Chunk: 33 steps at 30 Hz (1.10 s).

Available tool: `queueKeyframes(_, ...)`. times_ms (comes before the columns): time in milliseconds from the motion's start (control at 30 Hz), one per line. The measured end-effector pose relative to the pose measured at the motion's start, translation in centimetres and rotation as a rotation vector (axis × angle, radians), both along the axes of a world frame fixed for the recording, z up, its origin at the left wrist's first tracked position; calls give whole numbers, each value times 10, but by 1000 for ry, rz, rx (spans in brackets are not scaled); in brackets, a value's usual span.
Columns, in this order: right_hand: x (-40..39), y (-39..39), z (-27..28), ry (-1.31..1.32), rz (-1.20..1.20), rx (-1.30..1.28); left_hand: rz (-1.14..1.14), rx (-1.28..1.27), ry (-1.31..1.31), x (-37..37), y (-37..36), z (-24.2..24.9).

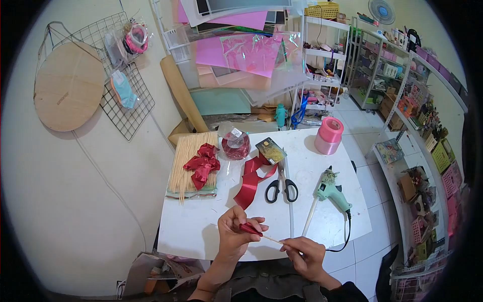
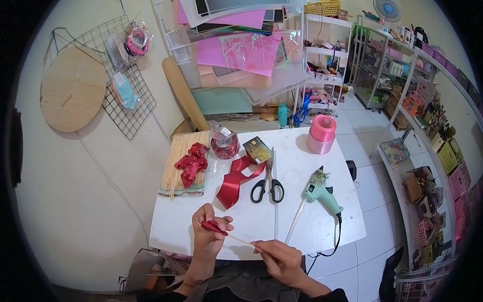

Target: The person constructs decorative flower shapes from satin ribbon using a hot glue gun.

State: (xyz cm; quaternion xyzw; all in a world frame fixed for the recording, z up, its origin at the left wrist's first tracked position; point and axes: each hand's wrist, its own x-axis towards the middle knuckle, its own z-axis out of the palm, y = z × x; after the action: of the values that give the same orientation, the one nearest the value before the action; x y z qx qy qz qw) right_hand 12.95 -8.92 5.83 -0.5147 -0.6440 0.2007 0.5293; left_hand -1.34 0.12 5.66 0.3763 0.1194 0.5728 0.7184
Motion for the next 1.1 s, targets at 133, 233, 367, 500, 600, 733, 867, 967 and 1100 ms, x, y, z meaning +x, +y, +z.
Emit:
queueKeyframes(133,2,-2,3,297,100,-258,57,36,42,-3,-1,0)
queueKeyframes(233,5,-2,3,477,170,-415,90,74,44,-2,0,2)
queueKeyframes(367,5,-1,4,715,233,-551,91,75,47,2,2,1)
queueKeyframes(500,7,1,-1,881,323,-625,22,25,53,3,3,-2)
queueKeyframes(600,9,5,-4,971,425,-692,-8,36,34,0,5,-4)
queueKeyframes(733,8,13,-13,1134,502,-760,-59,28,4,-4,7,-7)
queueKeyframes(867,10,19,-23,1320,677,-882,-117,-12,-5,-5,6,-8)
queueKeyframes(967,14,24,-37,1396,830,-949,-162,-50,2,-5,6,-6)
queueKeyframes(1100,16,26,-44,1499,986,-1011,-222,-84,12,-2,6,-7)
